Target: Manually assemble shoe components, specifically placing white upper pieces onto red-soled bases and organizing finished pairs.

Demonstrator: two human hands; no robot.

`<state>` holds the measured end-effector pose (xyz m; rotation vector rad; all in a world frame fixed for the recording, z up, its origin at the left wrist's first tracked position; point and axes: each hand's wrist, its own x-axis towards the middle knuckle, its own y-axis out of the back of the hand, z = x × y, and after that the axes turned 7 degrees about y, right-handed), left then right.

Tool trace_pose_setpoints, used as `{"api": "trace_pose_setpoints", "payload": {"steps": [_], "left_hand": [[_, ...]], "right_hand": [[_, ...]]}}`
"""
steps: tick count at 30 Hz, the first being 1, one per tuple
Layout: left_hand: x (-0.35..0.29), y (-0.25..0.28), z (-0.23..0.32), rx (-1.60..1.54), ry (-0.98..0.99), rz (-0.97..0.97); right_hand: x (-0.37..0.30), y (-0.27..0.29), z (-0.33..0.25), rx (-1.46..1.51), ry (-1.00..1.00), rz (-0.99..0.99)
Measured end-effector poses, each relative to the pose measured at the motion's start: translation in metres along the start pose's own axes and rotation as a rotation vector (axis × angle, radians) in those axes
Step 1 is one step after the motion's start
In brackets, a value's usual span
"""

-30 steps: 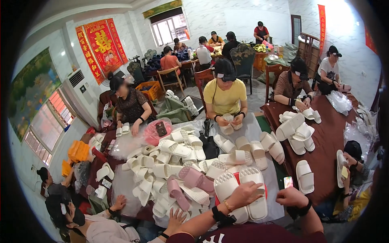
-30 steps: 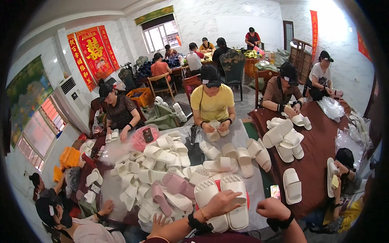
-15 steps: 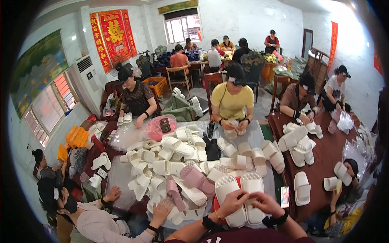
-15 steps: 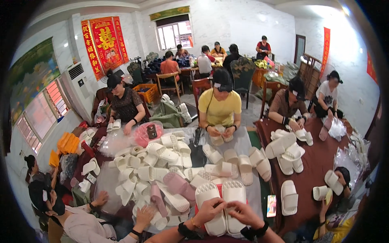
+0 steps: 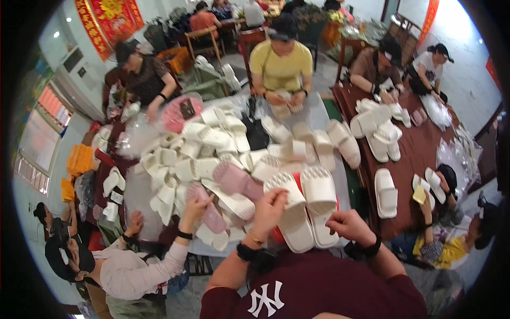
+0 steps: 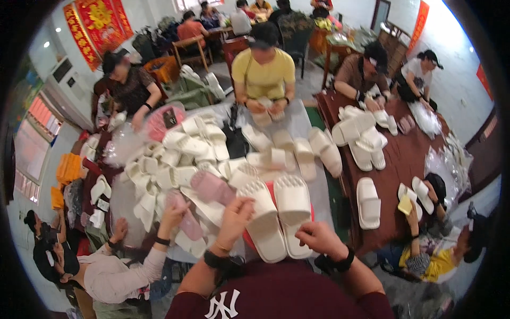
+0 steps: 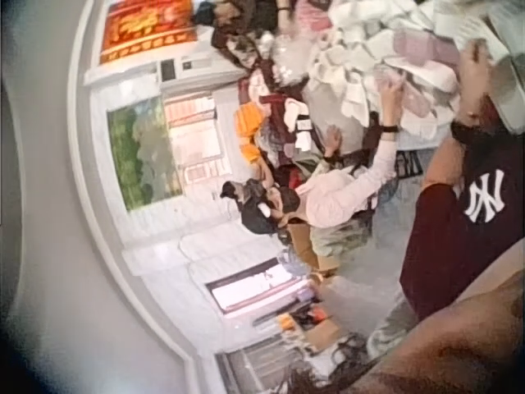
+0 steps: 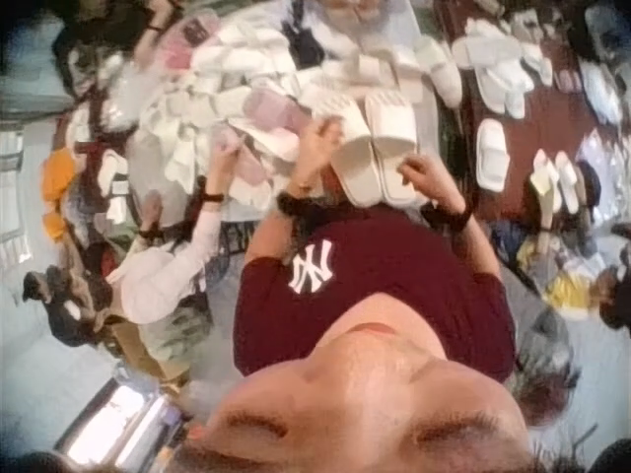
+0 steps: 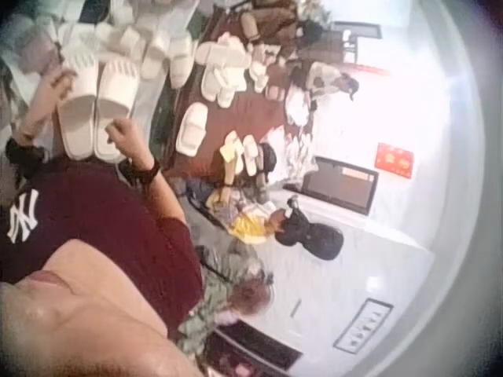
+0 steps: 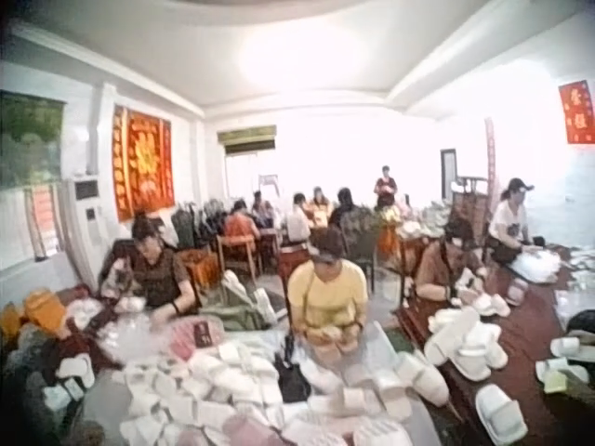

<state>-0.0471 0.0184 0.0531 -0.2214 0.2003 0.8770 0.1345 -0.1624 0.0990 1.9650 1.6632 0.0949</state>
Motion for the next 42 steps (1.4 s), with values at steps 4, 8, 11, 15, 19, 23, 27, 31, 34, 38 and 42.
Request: {"api": "trace_pose_setpoints", "payload": {"steps": [4, 8, 11, 15, 19, 23, 27, 31, 34, 38, 42], "left_hand": [[0.010, 0.028, -0.020, -0.120, -0.053, 0.089], [0.008, 0.043, -0.037, -0.162, 0.006, 0.121], [0.007, 0.044, -0.045, -0.132, -0.007, 0.125], [0.018, 0.045, -0.054, 0.156, -0.158, 0.222], [0.035, 0.047, -0.043, 0.481, -0.282, 0.269], [0.054, 0.049, -0.034, 0.790, -0.352, 0.287], [0.074, 0.040, -0.032, 1.053, -0.151, 0.130], [0.086, 0.027, -0.039, 1.005, -0.036, 0.128], [0.094, 0.030, -0.051, 0.886, -0.091, 0.102], [0.091, 0.025, -0.035, 0.794, 0.051, 0.025], [0.102, 0.027, -0.058, 0.729, -0.140, 0.130]], "right_hand": [[-0.011, 0.000, 0.003, -0.018, -0.095, -0.035], [-0.020, -0.014, 0.025, 0.002, -0.179, -0.084], [-0.021, -0.026, 0.036, -0.039, -0.124, -0.067], [0.002, -0.042, 0.036, 0.013, -0.145, 0.009], [0.040, -0.061, 0.029, 0.154, -0.090, 0.068], [0.072, -0.081, 0.022, 0.180, 0.018, 0.123], [0.088, -0.095, 0.036, 0.116, 0.081, 0.165], [0.086, -0.092, 0.025, -0.008, 0.060, 0.161], [0.090, -0.096, 0.035, 0.039, 0.065, 0.146], [0.087, -0.096, 0.042, 0.032, 0.058, 0.150], [0.072, -0.087, 0.037, 0.096, 0.066, 0.100]]}}
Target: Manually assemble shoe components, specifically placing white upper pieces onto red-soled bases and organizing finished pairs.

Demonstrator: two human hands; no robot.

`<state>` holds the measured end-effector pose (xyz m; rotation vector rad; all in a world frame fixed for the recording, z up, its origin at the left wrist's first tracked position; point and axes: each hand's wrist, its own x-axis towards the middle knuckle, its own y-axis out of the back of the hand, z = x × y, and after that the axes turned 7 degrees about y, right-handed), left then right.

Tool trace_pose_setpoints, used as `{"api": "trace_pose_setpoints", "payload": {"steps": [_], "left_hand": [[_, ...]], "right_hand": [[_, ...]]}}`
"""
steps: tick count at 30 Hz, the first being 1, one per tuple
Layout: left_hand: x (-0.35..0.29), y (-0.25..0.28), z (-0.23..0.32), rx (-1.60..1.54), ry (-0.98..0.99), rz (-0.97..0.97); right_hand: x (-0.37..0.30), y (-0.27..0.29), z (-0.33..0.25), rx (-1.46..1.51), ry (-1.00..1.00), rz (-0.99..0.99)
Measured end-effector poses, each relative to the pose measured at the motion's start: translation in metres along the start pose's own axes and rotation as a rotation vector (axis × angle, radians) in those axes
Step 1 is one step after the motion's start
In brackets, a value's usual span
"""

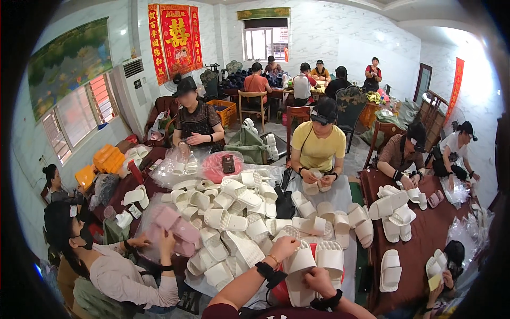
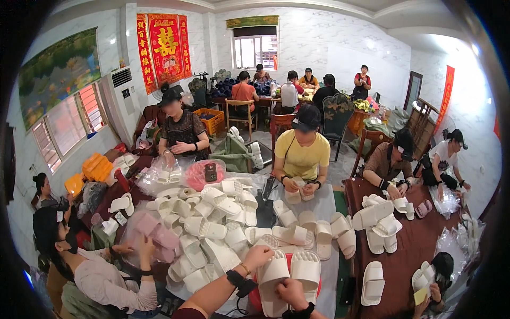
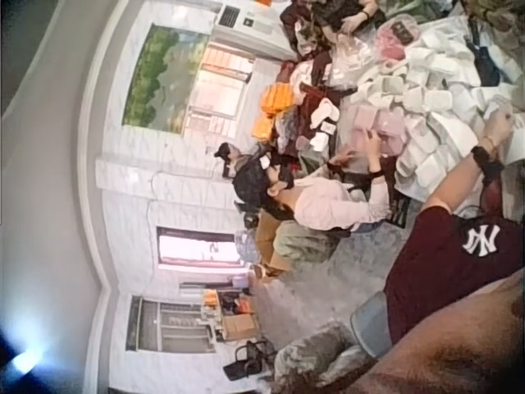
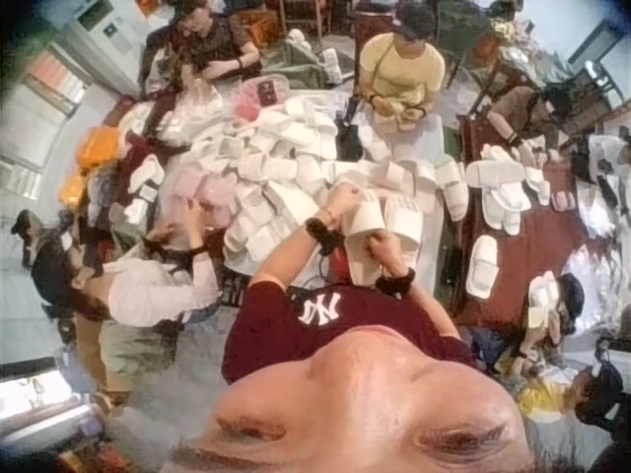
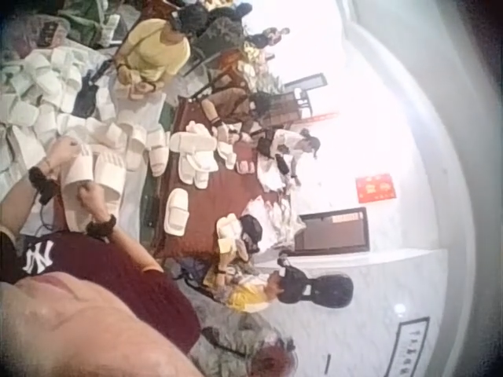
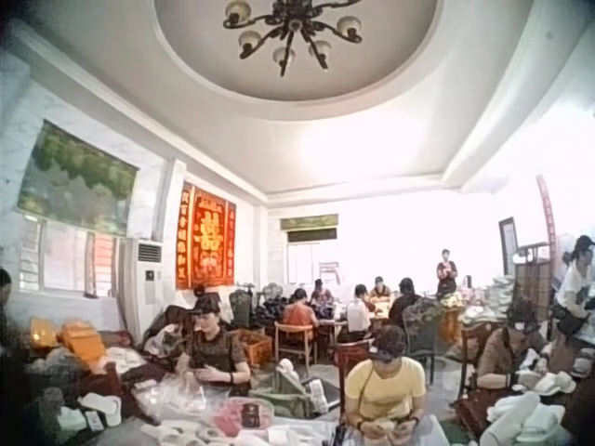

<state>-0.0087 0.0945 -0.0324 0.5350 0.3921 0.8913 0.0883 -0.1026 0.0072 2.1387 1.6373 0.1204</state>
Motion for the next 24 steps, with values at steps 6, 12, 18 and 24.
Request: {"api": "trace_pose_setpoints", "payload": {"steps": [6, 12, 18, 24], "left_hand": [[0.011, 0.006, 0.014, -0.217, 0.012, 0.144], [0.026, 0.016, 0.042, -0.229, -0.132, 0.198], [0.020, -0.008, 0.069, -0.251, -0.198, -0.071], [0.014, -0.031, 0.065, -0.152, -0.220, -0.241]], "right_hand": [[-0.025, 0.036, 0.022, -0.080, 0.036, 0.107], [-0.051, 0.079, -0.020, -0.572, 0.262, 0.257], [-0.071, 0.061, -0.017, -0.460, 0.465, 0.025], [-0.076, 0.033, 0.005, -0.319, 0.513, -0.192]]}}
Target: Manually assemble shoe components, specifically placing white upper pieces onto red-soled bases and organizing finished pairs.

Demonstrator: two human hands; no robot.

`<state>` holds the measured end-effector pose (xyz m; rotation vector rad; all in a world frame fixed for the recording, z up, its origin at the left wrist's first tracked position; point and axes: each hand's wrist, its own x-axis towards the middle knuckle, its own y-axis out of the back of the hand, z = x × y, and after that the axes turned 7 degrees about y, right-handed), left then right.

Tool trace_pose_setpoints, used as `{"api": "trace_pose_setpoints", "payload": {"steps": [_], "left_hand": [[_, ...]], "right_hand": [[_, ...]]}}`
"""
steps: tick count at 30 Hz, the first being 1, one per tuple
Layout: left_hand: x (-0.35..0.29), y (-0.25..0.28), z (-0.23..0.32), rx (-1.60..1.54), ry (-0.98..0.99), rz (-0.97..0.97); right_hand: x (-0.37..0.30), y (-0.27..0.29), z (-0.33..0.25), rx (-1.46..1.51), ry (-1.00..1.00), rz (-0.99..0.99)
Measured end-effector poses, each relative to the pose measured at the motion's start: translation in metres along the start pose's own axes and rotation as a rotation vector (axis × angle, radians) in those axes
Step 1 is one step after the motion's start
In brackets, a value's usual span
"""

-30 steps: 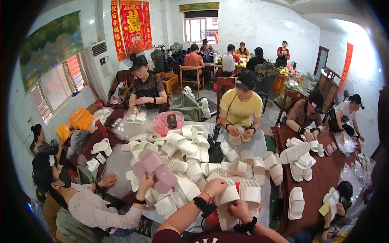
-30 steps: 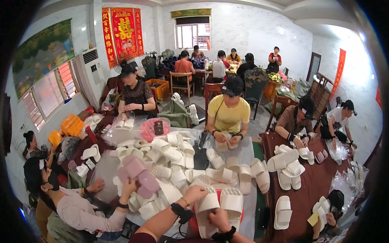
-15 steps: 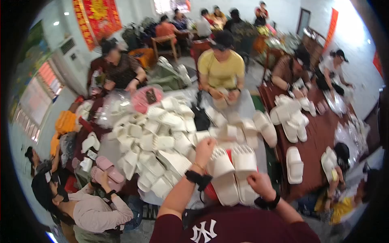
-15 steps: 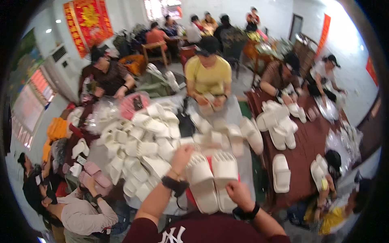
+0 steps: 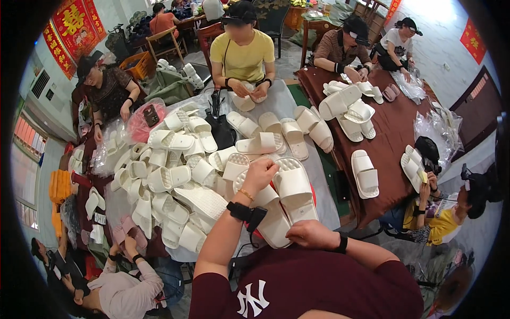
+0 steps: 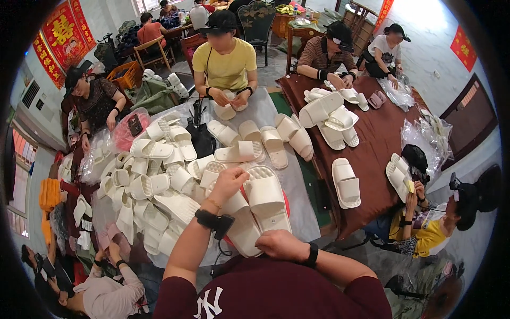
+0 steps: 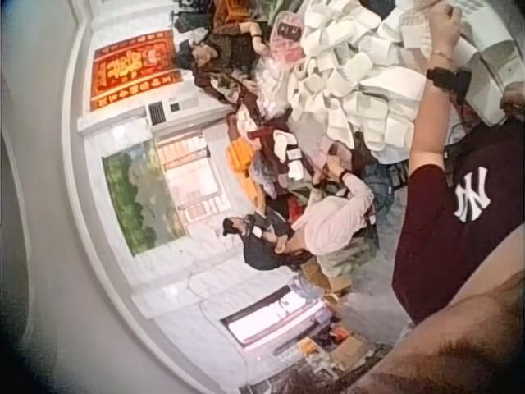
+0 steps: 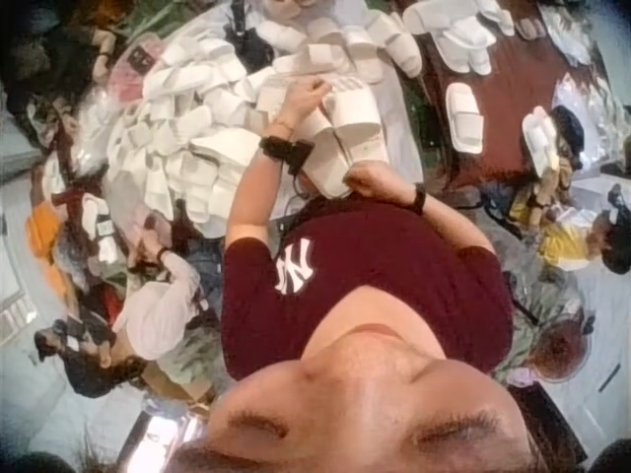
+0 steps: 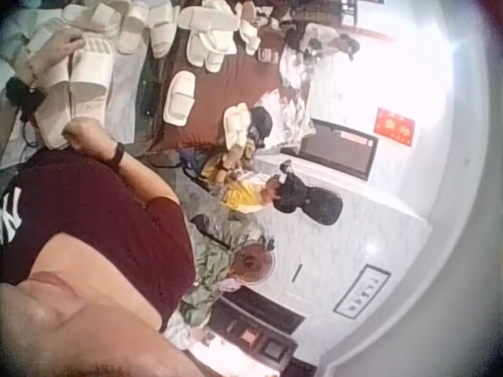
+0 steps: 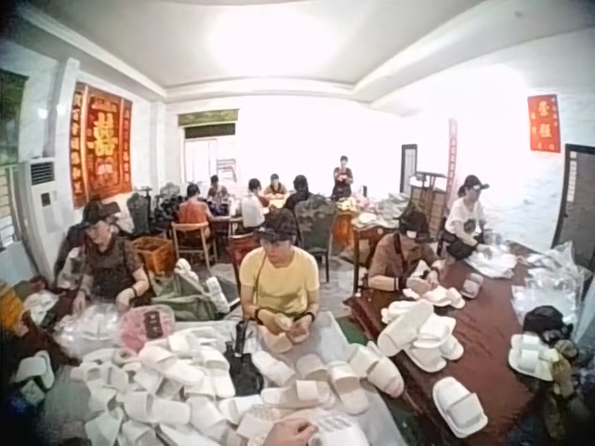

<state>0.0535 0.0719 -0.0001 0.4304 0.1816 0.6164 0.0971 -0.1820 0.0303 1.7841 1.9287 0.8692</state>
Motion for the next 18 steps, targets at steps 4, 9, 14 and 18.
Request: {"api": "trace_pose_setpoints", "payload": {"steps": [4, 9, 14, 18], "left_hand": [[0.006, -0.008, -0.006, -0.035, 0.024, -0.050], [0.022, -0.004, 0.002, -0.076, 0.091, -0.155], [0.040, -0.007, 0.004, -0.148, 0.151, -0.287], [0.052, -0.036, -0.036, -0.089, 0.033, -0.268]], "right_hand": [[0.012, 0.002, 0.027, -0.213, -0.012, 0.158], [0.038, 0.021, 0.047, -0.355, 0.082, 0.325], [0.050, 0.024, 0.042, -0.363, 0.096, 0.319], [0.044, 0.012, 0.047, -0.375, 0.108, 0.285]]}}
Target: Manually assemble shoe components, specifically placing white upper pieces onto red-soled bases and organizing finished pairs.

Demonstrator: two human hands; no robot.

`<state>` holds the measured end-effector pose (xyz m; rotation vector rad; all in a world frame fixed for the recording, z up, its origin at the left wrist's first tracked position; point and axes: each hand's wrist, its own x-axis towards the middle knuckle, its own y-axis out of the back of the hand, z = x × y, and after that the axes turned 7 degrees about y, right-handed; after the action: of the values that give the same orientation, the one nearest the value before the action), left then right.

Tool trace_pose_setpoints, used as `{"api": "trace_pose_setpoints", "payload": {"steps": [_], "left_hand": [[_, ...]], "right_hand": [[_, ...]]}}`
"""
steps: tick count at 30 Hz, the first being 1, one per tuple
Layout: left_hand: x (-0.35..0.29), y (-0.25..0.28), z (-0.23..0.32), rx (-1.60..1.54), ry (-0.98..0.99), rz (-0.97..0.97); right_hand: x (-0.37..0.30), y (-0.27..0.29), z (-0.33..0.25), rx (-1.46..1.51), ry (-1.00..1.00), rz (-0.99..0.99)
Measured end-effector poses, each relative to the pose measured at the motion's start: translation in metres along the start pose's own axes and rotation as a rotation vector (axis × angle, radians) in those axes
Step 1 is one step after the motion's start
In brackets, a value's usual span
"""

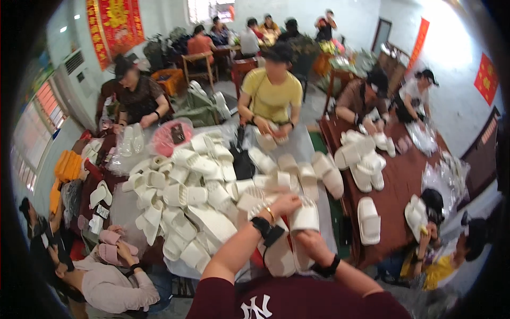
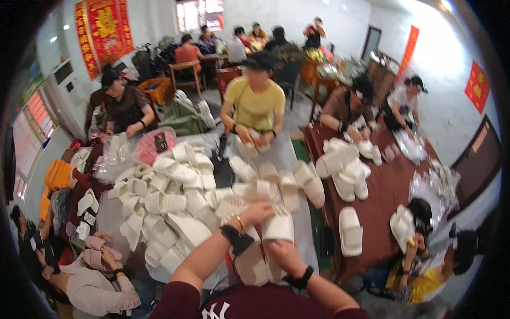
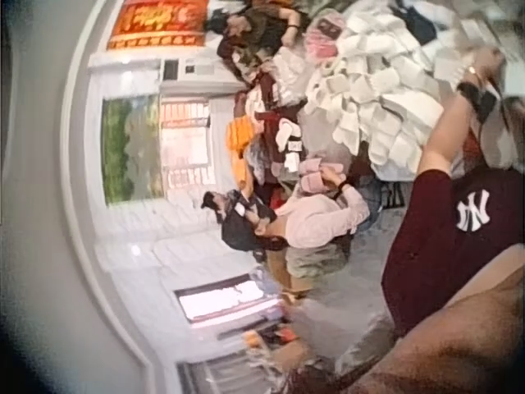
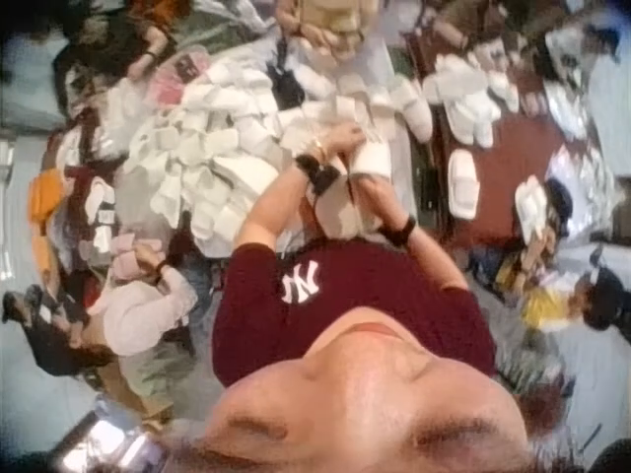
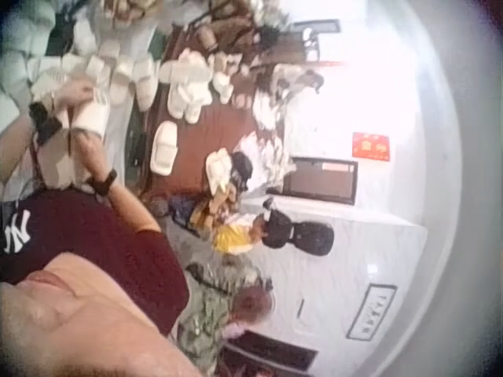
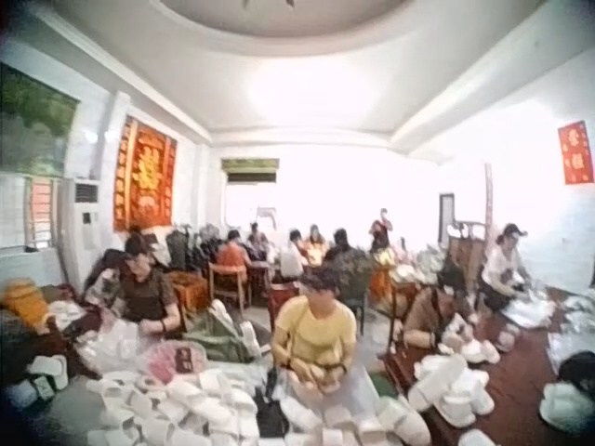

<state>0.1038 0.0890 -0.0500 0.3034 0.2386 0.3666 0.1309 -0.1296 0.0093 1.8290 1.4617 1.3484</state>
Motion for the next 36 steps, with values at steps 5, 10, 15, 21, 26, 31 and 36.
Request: {"api": "trace_pose_setpoints", "payload": {"steps": [5, 10, 15, 21, 26, 31, 36], "left_hand": [[-0.006, -0.004, 0.020, -0.053, 0.053, -0.167], [-0.012, 0.002, 0.022, -0.283, 0.131, -0.232], [-0.008, 0.001, 0.019, -0.338, 0.101, -0.173], [-0.006, 0.001, 0.027, -0.023, 0.042, -0.124], [0.006, -0.003, 0.006, -0.007, -0.019, -0.154], [0.011, -0.001, -0.003, -0.125, -0.014, -0.238], [0.017, -0.003, -0.004, -0.090, 0.010, -0.303]], "right_hand": [[-0.010, 0.001, -0.007, 0.070, -0.104, 0.008], [-0.009, 0.003, -0.005, 0.033, -0.067, -0.029], [0.003, 0.014, -0.017, 0.038, -0.096, -0.042], [0.004, 0.014, -0.019, 0.006, -0.086, -0.029], [0.004, 0.006, -0.013, -0.062, -0.048, -0.063], [-0.001, -0.006, 0.002, -0.033, -0.062, -0.069], [-0.007, -0.017, 0.015, -0.070, -0.083, -0.089]]}}
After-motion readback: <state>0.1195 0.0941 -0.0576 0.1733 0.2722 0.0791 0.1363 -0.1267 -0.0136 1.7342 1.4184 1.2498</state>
